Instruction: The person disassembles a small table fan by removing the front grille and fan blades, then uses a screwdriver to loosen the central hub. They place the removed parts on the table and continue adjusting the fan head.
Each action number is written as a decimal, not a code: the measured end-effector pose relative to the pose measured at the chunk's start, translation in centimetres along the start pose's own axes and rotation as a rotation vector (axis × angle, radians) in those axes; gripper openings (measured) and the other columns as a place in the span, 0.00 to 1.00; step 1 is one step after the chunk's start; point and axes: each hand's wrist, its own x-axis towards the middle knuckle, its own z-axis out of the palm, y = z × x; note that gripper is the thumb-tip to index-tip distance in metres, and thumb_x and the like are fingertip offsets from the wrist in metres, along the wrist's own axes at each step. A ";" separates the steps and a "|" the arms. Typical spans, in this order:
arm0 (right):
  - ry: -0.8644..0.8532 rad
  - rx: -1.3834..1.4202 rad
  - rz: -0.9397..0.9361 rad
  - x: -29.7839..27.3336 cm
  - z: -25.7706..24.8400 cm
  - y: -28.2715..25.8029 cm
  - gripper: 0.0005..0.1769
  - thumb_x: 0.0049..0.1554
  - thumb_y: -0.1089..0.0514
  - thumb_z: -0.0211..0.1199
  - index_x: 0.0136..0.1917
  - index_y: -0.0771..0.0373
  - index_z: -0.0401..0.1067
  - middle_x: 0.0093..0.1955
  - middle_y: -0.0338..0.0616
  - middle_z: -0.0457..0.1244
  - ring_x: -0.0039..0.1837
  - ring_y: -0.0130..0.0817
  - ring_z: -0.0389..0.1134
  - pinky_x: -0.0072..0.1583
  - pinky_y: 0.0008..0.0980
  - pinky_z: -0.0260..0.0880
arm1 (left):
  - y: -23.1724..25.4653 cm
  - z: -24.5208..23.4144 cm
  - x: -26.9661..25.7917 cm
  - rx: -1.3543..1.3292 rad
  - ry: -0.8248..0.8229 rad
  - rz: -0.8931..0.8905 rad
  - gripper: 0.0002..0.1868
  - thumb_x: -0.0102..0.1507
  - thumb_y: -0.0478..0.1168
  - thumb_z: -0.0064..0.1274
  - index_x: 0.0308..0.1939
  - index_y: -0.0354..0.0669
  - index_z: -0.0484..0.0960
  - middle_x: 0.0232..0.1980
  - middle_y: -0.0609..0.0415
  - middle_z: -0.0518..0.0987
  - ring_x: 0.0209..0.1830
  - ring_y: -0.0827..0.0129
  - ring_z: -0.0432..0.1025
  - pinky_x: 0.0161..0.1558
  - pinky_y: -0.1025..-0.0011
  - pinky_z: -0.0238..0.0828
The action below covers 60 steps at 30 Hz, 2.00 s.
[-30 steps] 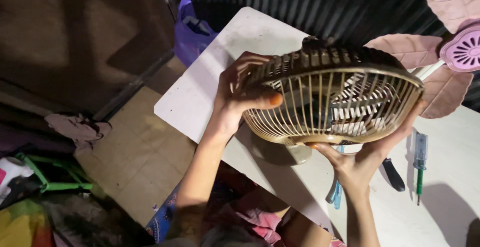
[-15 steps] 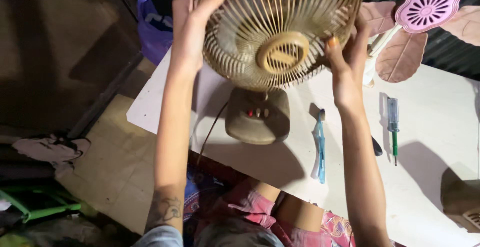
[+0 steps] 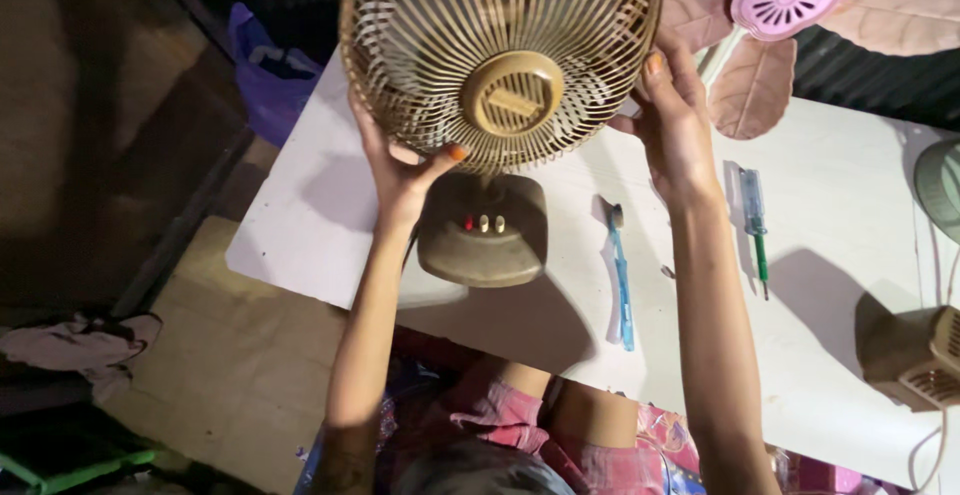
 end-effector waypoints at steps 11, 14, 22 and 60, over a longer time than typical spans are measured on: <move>-0.218 0.014 -0.116 -3.5 0.0 6.5 0.64 0.49 0.68 0.78 0.85 0.59 0.40 0.83 0.50 0.50 0.81 0.47 0.57 0.72 0.51 0.72 | 0.4 -0.7 1.3 -0.279 -0.100 -0.124 0.70 0.47 0.37 0.79 0.82 0.38 0.44 0.72 0.47 0.66 0.69 0.59 0.67 0.73 0.59 0.66; -0.150 -0.170 -0.188 -4.5 2.1 6.9 0.79 0.45 0.66 0.84 0.85 0.52 0.23 0.87 0.52 0.43 0.82 0.50 0.56 0.71 0.51 0.71 | 0.6 -1.4 1.2 -0.334 -0.164 -0.132 0.70 0.48 0.34 0.78 0.82 0.40 0.42 0.75 0.50 0.66 0.74 0.60 0.65 0.77 0.60 0.64; 0.144 -0.842 -0.572 -4.5 4.4 11.2 1.02 0.30 0.38 0.91 0.80 0.61 0.06 0.87 0.58 0.18 0.88 0.49 0.29 0.87 0.51 0.32 | -0.5 -4.6 0.5 -0.519 -0.342 -0.295 0.58 0.45 0.18 0.72 0.76 0.37 0.58 0.68 0.49 0.72 0.70 0.61 0.69 0.69 0.58 0.71; 0.400 -0.482 -0.760 -15.8 6.2 4.9 0.61 0.53 0.40 0.75 0.83 0.60 0.39 0.86 0.58 0.39 0.87 0.49 0.40 0.83 0.52 0.48 | 15.0 -5.4 3.4 -0.124 -0.274 -0.003 0.36 0.60 0.42 0.56 0.73 0.42 0.68 0.75 0.45 0.69 0.78 0.57 0.59 0.78 0.61 0.53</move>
